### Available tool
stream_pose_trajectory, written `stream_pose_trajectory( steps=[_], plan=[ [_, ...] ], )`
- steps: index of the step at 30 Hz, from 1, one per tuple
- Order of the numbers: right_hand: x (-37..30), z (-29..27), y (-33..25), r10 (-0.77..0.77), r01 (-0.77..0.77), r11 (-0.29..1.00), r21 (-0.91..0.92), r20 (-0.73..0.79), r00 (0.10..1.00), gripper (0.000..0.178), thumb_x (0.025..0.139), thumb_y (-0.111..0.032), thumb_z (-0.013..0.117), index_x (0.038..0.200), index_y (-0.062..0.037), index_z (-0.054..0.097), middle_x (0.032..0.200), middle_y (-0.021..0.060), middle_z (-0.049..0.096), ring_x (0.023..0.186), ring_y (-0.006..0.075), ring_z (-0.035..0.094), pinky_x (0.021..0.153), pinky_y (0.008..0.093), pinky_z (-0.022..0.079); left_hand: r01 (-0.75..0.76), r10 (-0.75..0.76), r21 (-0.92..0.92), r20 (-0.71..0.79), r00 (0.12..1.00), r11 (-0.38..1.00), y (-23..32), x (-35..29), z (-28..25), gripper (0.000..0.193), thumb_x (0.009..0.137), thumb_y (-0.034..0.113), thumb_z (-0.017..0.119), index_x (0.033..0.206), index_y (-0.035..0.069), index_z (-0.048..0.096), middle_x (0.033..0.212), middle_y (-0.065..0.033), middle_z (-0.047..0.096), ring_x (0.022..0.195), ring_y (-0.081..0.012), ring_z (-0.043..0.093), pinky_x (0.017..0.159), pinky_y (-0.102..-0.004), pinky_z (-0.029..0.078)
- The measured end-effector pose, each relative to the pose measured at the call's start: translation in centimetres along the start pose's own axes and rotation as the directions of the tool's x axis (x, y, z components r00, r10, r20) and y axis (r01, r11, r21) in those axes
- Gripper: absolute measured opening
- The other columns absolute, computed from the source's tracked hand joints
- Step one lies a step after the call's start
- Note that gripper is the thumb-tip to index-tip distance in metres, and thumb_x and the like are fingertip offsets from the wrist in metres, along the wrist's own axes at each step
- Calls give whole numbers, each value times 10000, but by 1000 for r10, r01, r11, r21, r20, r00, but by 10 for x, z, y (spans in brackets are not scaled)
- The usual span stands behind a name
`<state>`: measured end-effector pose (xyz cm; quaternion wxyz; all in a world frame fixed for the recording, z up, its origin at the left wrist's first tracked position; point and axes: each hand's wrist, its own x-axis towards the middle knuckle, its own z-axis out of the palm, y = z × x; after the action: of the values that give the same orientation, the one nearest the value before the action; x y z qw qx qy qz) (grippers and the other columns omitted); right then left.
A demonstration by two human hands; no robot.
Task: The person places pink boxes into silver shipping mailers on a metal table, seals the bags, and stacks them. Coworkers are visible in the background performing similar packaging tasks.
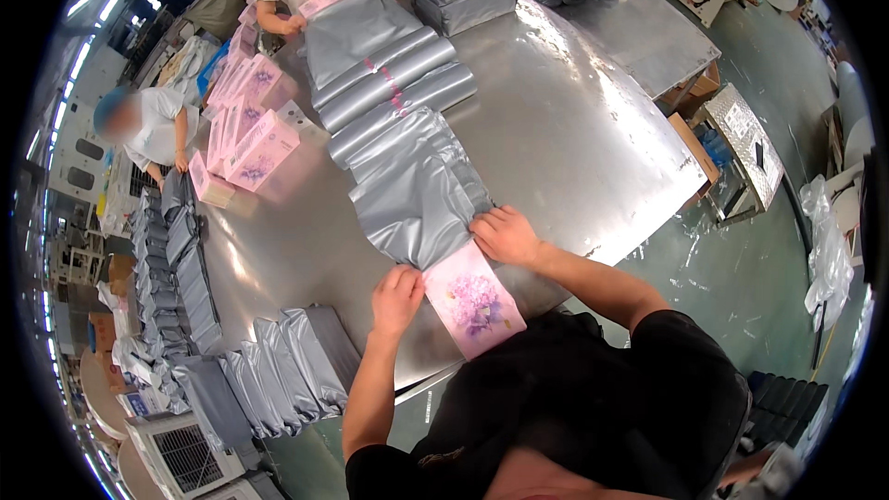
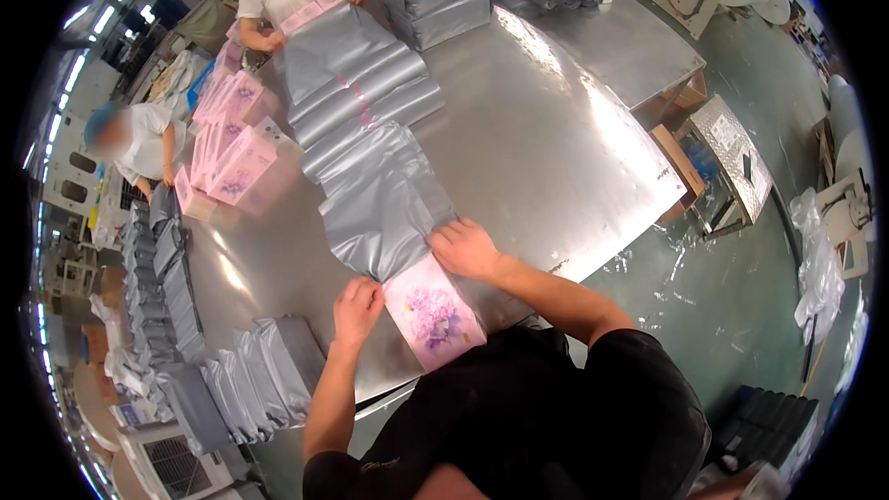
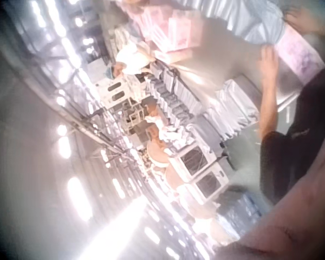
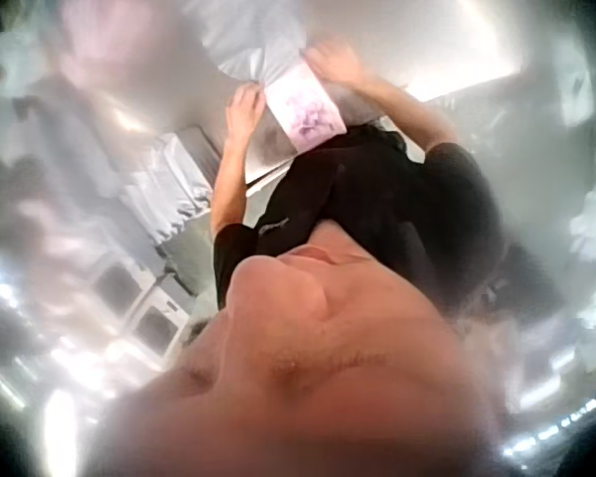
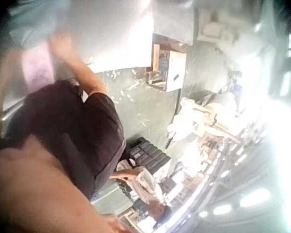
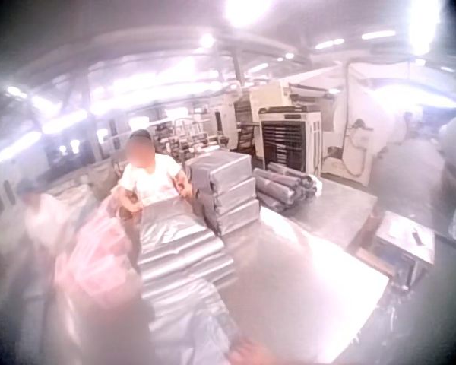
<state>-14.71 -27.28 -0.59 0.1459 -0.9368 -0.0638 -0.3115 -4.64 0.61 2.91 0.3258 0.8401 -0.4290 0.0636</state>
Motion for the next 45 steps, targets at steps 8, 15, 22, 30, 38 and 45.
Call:
stream_pose_trajectory(
  steps=[8, 15, 22, 30, 38, 45],
  plan=[
    [4, 21, 5, 135, -145, 989, 23, 257, 957, 212, 807, -97, 668, 984, -81, 553, 904, 101, 646, 944, 317, 618, 804, 419, 485, 437, -438, 54, 6, 899, 898, -21, 4, 38, 169, 894, 144, 675, 1022, 35, 664, 1056, -183, 710, 970, -387, 690, 797, -489, 559],
    [-93, -55, -34, 73, -468, 804, 366, 721, 689, 164, 892, -116, 654, 1034, -72, 586, 983, 143, 682, 998, 348, 668, 897, 462, 517, 426, -392, 105, 628, 672, 899, 32, -139, 40, 347, 797, 169, 737, 1121, 45, 716, 1088, -212, 730, 1052, -415, 693, 945, -508, 536],
    [-86, -40, -24, 510, -786, 469, 403, 603, 613, 241, 890, -129, 737, 1062, -49, 589, 898, 119, 689, 825, 263, 683, 772, 362, 556, 738, -706, -493, 300, 642, 461, 22, -94, 63, 109, 900, 94, 729, 904, 8, 662, 744, -54, 683, 673, -121, 629, 625, -296, 505],
    [-14, -1, -88, -43, -73, 971, 230, 463, 885, 188, 899, -154, 648, 1069, -93, 699, 887, 155, 698, 834, 358, 702, 711, 442, 589, 681, -712, -500, 168, 682, 535, 26, -105, 94, 123, 949, 99, 709, 955, 3, 633, 745, -33, 671, 627, -87, 600, 584, -263, 475],
    [-31, 31, -112, 40, -197, 878, 435, 343, 939, 232, 892, -220, 704, 1098, -116, 728, 885, 101, 695, 828, 333, 698, 690, 450, 583, 556, -749, -831, 354, 561, 23, 37, -111, 77, 104, 978, 78, 660, 1066, 27, 685, 835, -36, 692, 666, -80, 588, 513, -220, 422],
    [-47, 36, -122, -90, -15, 942, 335, 296, 951, 150, 864, -224, 722, 974, -131, 679, 929, 43, 624, 800, 280, 678, 661, 409, 577, 544, -616, -814, 537, 576, -201, 35, -128, 65, 346, 926, 18, 562, 1260, -14, 649, 1104, -76, 701, 929, -152, 659, 679, -275, 518]
  ],
)
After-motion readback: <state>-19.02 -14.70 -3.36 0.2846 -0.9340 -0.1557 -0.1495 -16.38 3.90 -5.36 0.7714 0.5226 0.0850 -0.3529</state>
